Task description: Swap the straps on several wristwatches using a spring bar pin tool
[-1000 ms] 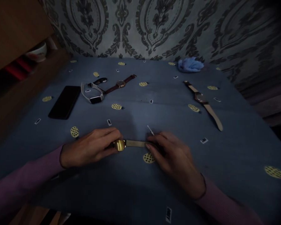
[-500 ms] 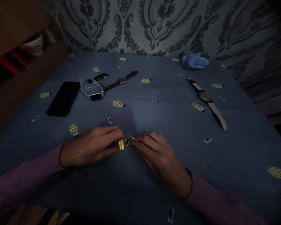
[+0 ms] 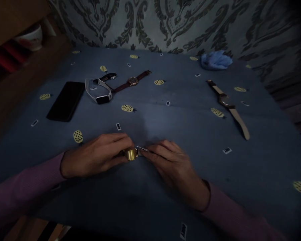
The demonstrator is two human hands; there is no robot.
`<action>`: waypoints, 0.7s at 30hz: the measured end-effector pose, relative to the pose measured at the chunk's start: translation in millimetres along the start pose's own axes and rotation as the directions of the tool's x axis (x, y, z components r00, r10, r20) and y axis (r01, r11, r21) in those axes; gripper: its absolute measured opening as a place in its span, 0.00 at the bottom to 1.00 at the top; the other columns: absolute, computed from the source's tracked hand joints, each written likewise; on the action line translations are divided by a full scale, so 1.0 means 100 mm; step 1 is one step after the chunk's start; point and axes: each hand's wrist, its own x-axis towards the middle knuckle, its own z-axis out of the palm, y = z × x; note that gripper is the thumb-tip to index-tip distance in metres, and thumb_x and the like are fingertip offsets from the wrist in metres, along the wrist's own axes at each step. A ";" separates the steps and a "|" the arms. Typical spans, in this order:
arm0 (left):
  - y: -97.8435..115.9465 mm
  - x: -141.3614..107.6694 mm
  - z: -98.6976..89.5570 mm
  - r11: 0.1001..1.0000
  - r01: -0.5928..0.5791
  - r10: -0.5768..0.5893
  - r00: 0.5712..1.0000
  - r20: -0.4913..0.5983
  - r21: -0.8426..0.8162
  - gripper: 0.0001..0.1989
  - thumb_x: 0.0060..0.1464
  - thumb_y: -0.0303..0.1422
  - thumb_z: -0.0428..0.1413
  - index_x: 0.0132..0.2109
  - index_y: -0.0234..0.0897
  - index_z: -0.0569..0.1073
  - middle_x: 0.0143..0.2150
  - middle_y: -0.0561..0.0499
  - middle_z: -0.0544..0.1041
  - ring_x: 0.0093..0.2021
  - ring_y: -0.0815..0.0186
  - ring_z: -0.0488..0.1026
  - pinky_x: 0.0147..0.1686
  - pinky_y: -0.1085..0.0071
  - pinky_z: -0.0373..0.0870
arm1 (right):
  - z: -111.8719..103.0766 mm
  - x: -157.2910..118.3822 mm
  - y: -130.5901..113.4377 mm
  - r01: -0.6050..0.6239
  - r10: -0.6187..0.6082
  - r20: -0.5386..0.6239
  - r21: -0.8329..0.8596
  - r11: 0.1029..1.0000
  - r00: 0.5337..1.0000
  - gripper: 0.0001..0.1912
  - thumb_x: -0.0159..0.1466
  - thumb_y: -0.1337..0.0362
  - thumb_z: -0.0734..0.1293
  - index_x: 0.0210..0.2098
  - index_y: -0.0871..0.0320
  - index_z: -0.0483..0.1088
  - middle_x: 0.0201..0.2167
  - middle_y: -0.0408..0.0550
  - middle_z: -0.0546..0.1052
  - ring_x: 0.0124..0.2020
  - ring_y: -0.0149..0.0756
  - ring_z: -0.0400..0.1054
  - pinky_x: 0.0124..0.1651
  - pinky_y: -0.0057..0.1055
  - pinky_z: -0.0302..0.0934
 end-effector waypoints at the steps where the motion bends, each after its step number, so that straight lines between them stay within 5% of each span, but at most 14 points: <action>1: 0.00 0.00 0.00 1.000 -0.001 0.001 1.000 -0.002 -0.005 0.06 0.64 0.31 0.51 0.46 0.36 0.70 0.43 0.49 0.73 0.40 0.67 0.72 0.41 0.71 0.72 | 0.00 0.00 0.00 0.002 -0.002 -0.003 0.002 1.000 1.000 0.16 0.72 0.70 0.58 0.52 0.56 0.74 0.35 0.48 0.79 0.37 0.37 0.66 0.39 0.35 0.62; 12: 0.00 0.02 0.00 0.999 -0.026 0.026 1.000 -0.017 -0.019 0.05 0.63 0.29 0.53 0.45 0.34 0.71 0.42 0.49 0.74 0.39 0.68 0.72 0.40 0.73 0.70 | -0.01 0.01 0.03 0.018 -0.018 -0.002 0.102 0.995 1.000 0.16 0.71 0.71 0.58 0.52 0.57 0.74 0.38 0.48 0.79 0.39 0.36 0.68 0.41 0.35 0.65; 21: 0.00 0.03 -0.02 0.996 -0.083 0.083 0.996 -0.018 -0.021 0.06 0.63 0.29 0.54 0.46 0.34 0.74 0.42 0.49 0.75 0.41 0.68 0.73 0.43 0.73 0.72 | -0.02 0.00 0.05 0.154 -0.154 0.007 -0.070 0.986 0.988 0.14 0.72 0.71 0.57 0.46 0.60 0.75 0.41 0.48 0.81 0.41 0.37 0.69 0.40 0.35 0.63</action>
